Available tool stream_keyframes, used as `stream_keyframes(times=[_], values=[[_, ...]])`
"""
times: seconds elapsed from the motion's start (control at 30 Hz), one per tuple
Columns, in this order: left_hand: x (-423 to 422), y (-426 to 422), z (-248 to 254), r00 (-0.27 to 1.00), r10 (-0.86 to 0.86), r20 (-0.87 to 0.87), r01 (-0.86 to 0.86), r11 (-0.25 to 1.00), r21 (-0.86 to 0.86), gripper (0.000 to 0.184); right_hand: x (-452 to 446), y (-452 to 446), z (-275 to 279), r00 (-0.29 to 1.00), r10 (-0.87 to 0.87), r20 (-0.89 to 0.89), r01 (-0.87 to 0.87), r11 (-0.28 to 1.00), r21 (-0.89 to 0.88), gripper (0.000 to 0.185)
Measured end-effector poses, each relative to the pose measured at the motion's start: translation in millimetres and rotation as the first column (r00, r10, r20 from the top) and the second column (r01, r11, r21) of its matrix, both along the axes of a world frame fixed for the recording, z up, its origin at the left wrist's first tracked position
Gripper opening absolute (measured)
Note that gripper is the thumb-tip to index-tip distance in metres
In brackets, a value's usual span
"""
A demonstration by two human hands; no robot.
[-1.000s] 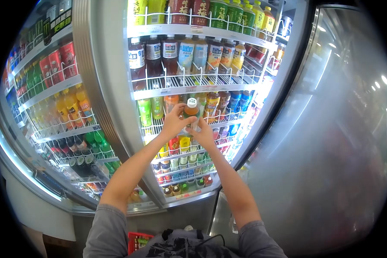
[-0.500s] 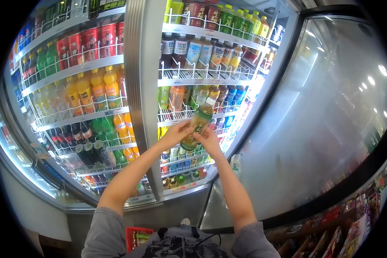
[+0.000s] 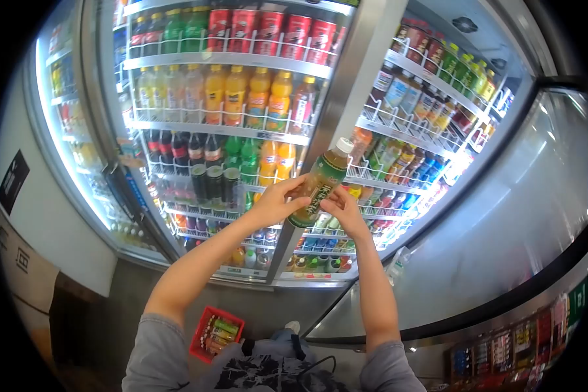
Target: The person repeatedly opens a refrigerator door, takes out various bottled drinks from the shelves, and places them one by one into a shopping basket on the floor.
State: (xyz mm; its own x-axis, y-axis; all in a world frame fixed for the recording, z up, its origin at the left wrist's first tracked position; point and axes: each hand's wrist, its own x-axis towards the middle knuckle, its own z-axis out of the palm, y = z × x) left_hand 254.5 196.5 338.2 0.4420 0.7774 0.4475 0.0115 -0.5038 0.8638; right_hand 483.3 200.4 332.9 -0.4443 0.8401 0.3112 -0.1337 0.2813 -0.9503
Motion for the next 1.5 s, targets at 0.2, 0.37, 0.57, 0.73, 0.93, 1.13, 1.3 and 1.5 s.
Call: stream_keyframes(times=[0.2,0.37,0.57,0.73,0.93,1.13,1.3,1.5], values=[[-55,-28,-25,0.982,0.140,0.125,-0.128,0.987,-0.099,0.059,-65,4,-3,0.986,0.154,0.056,-0.154,0.988,-0.003,0.044],[-96,-57,-28,0.918,0.366,0.155,-0.349,0.929,-0.126,0.057,-121,14,-12,0.958,0.278,0.070,-0.276,0.960,-0.049,0.041],[-135,-117,-42,0.783,0.621,0.048,-0.613,0.781,-0.119,0.056,-183,-11,-24,0.866,0.499,-0.028,-0.499,0.859,-0.119,0.045],[-152,-186,-80,0.646,0.748,0.150,-0.718,0.663,-0.213,0.053,-232,-45,-58,0.744,0.668,-0.012,-0.657,0.729,-0.191,0.043],[-165,-264,-123,0.510,0.841,0.180,-0.774,0.540,-0.330,0.052,-271,-106,-85,0.645,0.762,0.065,-0.717,0.632,-0.293,0.045],[-183,-309,-196,0.422,0.893,0.158,-0.789,0.447,-0.421,0.053,-303,-150,-165,0.645,0.764,-0.022,-0.691,0.570,-0.445,0.052],[-197,-346,-260,0.415,0.875,0.249,-0.683,0.480,-0.550,0.053,-329,-188,-239,0.647,0.762,-0.031,-0.686,0.564,-0.459,0.051],[-191,-372,-368,0.318,0.876,0.364,-0.581,0.483,-0.655,0.053,-330,-223,-329,0.682,0.724,0.105,-0.573,0.618,-0.539,0.048]])
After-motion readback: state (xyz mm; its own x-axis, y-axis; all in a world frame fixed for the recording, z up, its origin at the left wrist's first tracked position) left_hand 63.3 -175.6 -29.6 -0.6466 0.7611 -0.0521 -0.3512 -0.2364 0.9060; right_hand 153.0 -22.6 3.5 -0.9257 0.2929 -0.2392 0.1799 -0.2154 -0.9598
